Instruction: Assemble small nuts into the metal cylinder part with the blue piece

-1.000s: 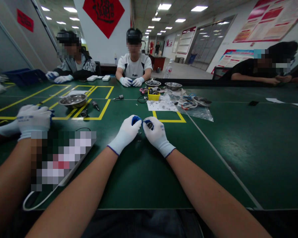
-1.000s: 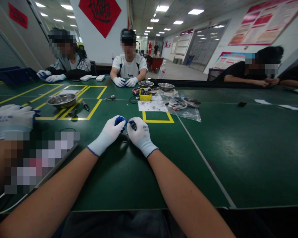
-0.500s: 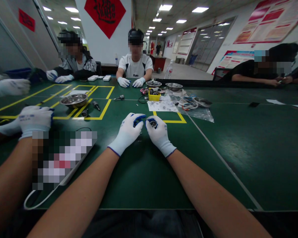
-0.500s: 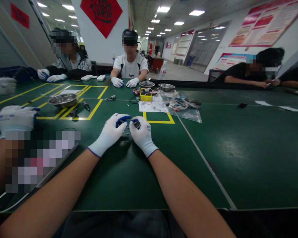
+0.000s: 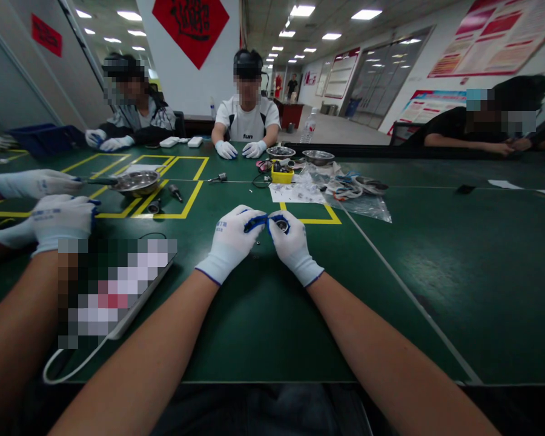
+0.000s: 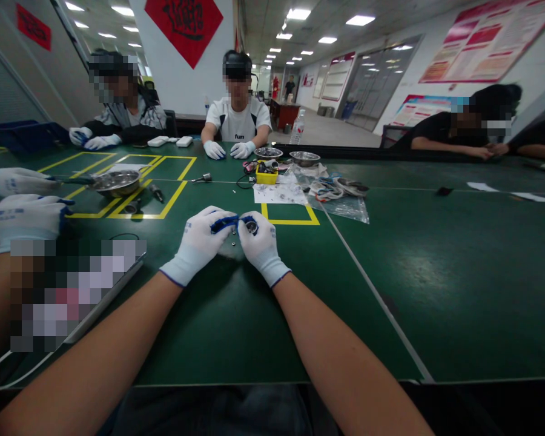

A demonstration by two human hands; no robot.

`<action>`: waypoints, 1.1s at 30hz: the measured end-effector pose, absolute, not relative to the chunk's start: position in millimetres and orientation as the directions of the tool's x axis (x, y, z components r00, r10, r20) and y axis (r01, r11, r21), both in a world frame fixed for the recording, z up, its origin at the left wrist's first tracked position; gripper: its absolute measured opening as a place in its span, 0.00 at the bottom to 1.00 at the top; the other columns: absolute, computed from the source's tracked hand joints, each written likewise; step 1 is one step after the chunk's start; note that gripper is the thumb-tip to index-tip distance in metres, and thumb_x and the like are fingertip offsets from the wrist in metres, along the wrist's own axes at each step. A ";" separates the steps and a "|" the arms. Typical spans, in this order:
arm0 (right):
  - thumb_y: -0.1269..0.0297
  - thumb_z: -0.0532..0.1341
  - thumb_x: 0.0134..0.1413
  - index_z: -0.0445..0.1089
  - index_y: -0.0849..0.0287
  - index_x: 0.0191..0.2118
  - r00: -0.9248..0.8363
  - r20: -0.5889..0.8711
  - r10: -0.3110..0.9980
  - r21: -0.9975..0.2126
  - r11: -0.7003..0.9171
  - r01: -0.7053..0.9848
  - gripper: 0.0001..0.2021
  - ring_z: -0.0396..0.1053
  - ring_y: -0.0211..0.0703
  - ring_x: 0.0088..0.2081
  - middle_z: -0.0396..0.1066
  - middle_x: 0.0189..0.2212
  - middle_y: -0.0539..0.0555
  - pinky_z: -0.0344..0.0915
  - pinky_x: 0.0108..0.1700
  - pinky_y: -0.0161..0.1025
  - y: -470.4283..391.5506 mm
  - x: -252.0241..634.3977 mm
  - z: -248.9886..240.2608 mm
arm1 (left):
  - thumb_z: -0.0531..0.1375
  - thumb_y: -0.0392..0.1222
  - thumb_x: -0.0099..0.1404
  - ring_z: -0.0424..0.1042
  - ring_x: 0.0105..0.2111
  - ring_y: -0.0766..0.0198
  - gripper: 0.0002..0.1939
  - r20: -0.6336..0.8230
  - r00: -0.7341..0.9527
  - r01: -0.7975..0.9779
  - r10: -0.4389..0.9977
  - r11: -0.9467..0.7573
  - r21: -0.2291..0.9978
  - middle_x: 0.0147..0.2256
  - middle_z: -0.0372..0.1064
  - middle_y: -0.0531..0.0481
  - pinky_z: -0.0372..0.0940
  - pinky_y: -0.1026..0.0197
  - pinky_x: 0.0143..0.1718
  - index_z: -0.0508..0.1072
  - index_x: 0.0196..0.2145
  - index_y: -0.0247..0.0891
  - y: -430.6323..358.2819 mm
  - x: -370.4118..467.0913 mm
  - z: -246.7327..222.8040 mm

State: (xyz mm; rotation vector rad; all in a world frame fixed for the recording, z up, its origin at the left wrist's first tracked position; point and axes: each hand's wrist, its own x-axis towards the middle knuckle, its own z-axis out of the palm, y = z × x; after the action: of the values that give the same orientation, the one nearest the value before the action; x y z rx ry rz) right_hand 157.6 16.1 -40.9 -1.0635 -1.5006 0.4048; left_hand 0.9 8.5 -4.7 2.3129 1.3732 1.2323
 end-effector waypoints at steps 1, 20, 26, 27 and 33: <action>0.58 0.59 0.59 0.70 0.54 0.34 0.098 0.612 0.785 -0.749 0.535 0.391 0.07 0.75 0.49 0.35 0.77 0.32 0.55 0.74 0.41 0.45 15.7 158.1 -40.6 | 0.64 0.35 0.65 0.78 0.46 0.56 0.12 0.560 0.210 0.639 0.802 -0.546 0.542 0.44 0.79 0.46 0.72 0.55 0.52 0.83 0.45 0.41 8.0 0.9 -3.4; 0.66 0.60 0.54 0.68 0.55 0.45 -0.007 0.752 0.659 -0.556 0.641 0.529 0.11 0.72 0.52 0.41 0.73 0.40 0.57 0.72 0.47 0.49 18.5 160.8 -44.8 | 0.66 0.37 0.63 0.79 0.46 0.55 0.10 0.441 0.171 0.297 0.881 -0.473 0.830 0.43 0.80 0.47 0.72 0.52 0.53 0.83 0.42 0.40 1.0 4.6 4.5; 0.69 0.59 0.49 0.67 0.54 0.40 -0.021 0.727 0.686 -0.570 0.621 0.538 0.11 0.70 0.51 0.38 0.72 0.37 0.56 0.70 0.44 0.47 13.6 159.9 -38.6 | 0.69 0.37 0.59 0.78 0.41 0.57 0.06 0.450 0.181 0.365 0.874 -0.485 0.795 0.38 0.78 0.49 0.73 0.54 0.48 0.82 0.37 0.38 1.3 6.0 4.5; 0.68 0.59 0.49 0.66 0.54 0.39 -0.027 0.724 0.689 -0.569 0.619 0.542 0.10 0.70 0.50 0.37 0.72 0.36 0.55 0.70 0.43 0.46 12.7 160.0 -37.5 | 0.69 0.37 0.58 0.77 0.40 0.58 0.05 0.446 0.188 0.377 0.875 -0.484 0.790 0.37 0.78 0.49 0.73 0.54 0.48 0.81 0.35 0.38 0.8 6.4 4.7; 0.65 0.60 0.50 0.64 0.54 0.35 -0.091 0.711 0.698 -0.552 0.633 0.542 0.06 0.69 0.47 0.33 0.71 0.31 0.53 0.68 0.38 0.43 10.3 159.8 -35.3 | 0.68 0.38 0.60 0.77 0.40 0.59 0.02 0.422 0.312 0.363 0.851 -0.518 0.775 0.38 0.77 0.49 0.72 0.56 0.48 0.84 0.32 0.40 -3.4 6.4 7.9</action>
State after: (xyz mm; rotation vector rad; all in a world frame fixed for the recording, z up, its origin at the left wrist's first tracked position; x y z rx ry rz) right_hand 159.8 10.3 -35.3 -1.0086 -1.7577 0.1765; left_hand 6.4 -3.4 7.9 2.0282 1.0702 1.1469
